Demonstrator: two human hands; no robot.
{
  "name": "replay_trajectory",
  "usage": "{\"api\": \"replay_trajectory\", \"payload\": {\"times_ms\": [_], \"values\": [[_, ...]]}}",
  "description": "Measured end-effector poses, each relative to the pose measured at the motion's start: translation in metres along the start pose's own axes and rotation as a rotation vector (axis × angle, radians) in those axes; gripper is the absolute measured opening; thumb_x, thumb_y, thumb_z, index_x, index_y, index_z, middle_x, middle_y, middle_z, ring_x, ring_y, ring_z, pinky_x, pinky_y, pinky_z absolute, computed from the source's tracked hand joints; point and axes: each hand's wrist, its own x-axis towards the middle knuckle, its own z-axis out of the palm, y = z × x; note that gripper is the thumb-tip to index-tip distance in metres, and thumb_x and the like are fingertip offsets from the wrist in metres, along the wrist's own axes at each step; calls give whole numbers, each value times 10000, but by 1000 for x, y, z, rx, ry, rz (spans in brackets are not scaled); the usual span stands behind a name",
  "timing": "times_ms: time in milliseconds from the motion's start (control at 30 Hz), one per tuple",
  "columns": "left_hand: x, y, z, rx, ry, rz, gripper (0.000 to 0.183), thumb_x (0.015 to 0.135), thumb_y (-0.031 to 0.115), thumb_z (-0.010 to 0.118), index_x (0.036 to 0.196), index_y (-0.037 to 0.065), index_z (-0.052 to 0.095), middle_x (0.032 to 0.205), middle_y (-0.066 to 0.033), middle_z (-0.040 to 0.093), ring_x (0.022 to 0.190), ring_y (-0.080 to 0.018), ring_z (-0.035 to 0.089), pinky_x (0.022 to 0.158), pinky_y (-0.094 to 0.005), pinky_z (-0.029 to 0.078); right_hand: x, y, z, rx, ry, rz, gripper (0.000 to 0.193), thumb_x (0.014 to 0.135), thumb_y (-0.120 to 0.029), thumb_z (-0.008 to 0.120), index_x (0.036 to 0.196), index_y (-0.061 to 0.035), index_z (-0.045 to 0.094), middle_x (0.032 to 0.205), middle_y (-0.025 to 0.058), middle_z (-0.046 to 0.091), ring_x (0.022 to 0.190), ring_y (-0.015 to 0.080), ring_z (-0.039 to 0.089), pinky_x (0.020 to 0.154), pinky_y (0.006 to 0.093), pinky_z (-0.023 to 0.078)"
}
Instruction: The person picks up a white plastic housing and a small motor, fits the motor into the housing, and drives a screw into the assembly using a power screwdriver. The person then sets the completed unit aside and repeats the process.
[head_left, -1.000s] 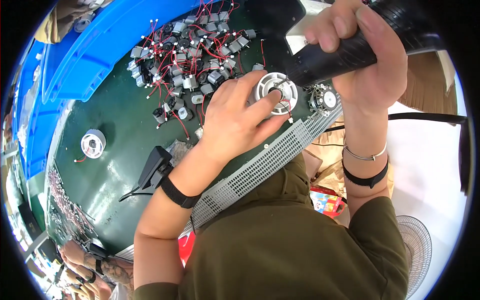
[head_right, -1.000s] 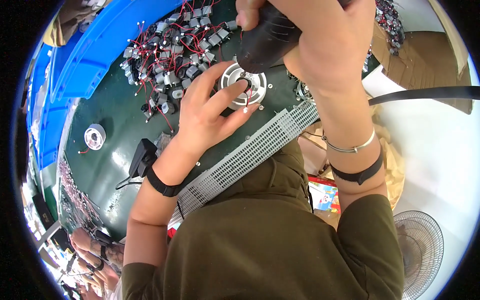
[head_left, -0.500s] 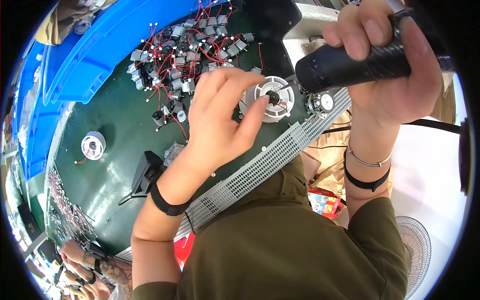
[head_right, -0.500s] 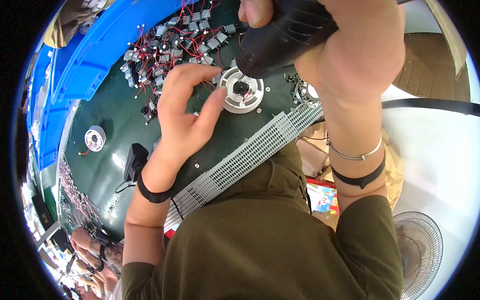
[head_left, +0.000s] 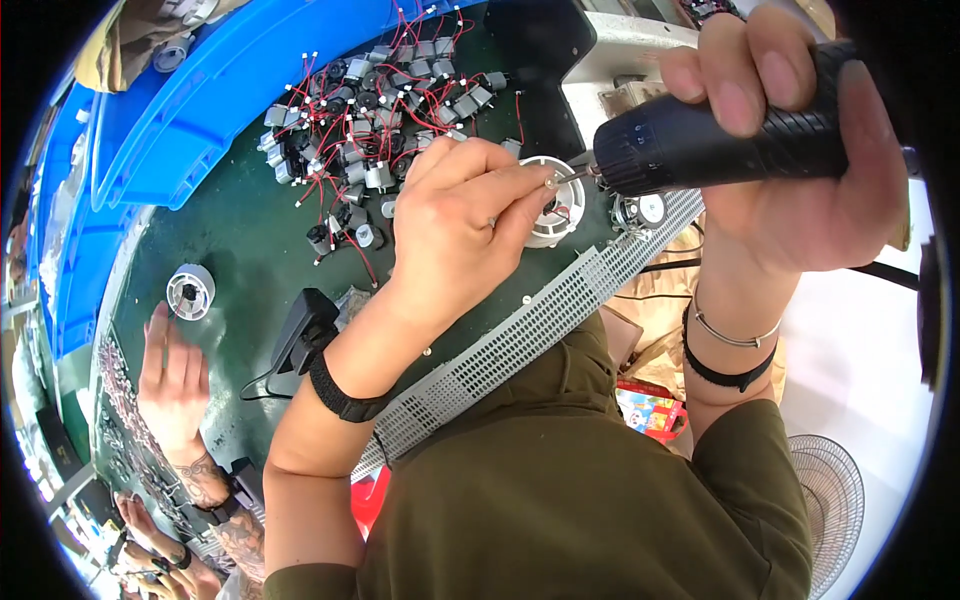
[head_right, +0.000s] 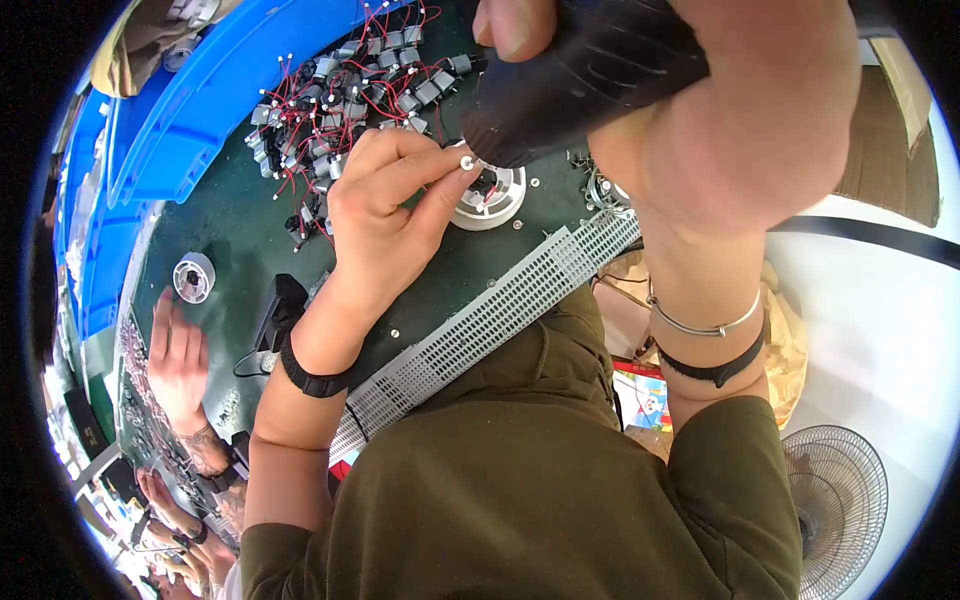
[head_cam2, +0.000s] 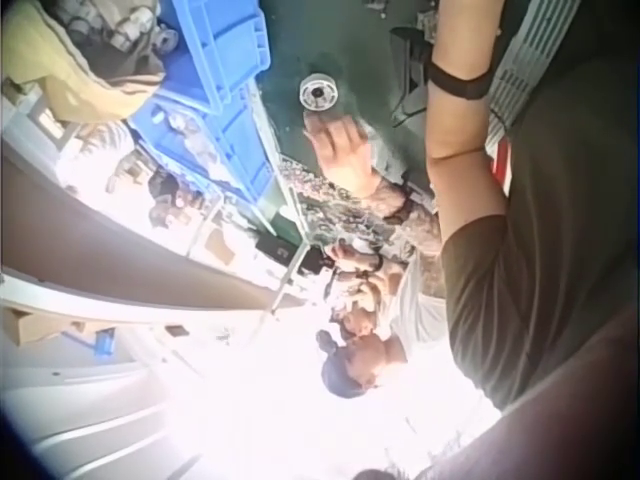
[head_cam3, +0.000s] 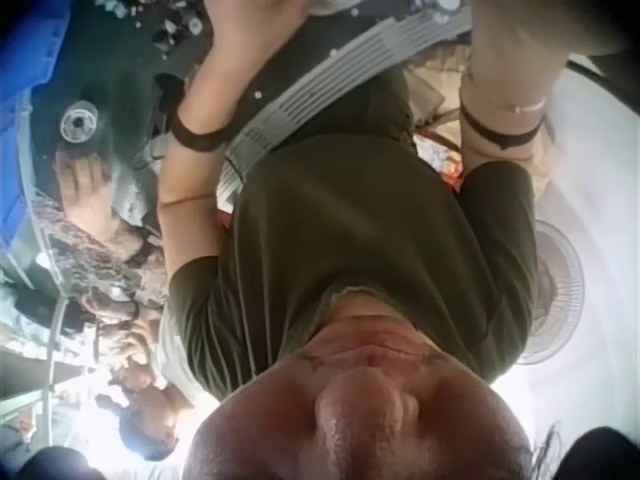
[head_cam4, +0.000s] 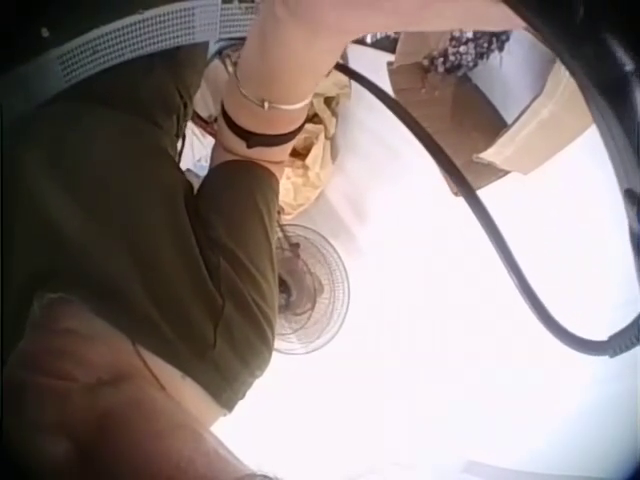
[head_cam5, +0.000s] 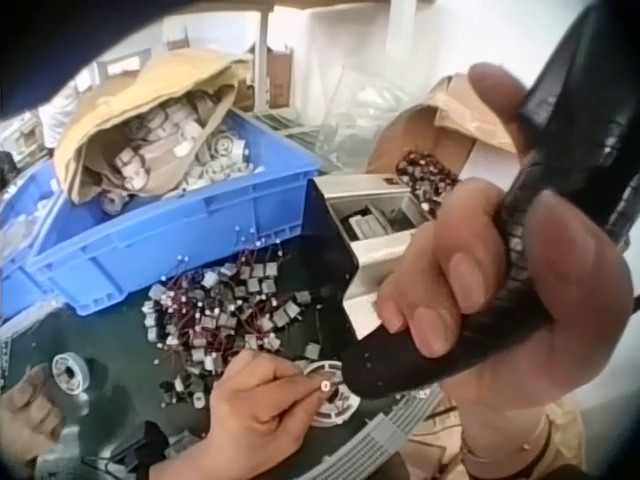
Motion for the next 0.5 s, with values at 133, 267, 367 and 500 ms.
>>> {"api": "replay_trajectory", "payload": {"times_ms": [133,267,367,500], "values": [[0,1,-1,-9,14,0,152,640,43,741,783,79,709,708,-26,582,649,-200,521,586,-300,418,-1,2,1,5,0,0,632,849,-190,511,1347,44,200,610,40,502,485,174,536,528,329,480],[-2,3,1,-30,31,-48,135,629,36,745,749,71,694,700,-31,581,653,-209,531,590,-306,427,-3,3,1,10,1,2,625,840,-168,515,1341,42,206,609,43,504,483,174,534,526,325,480],[-6,4,6,-84,39,-113,156,630,47,747,771,62,683,715,-42,573,669,-226,539,599,-316,436,-3,3,1,12,6,15,620,834,-152,517,1336,40,209,608,45,505,482,174,533,524,322,479],[-6,9,2,-46,-65,-150,261,658,92,732,904,49,658,803,-78,558,715,-248,549,620,-329,451,-5,7,2,30,14,53,614,826,-130,521,1330,38,215,608,48,507,480,175,532,521,317,479]]}}
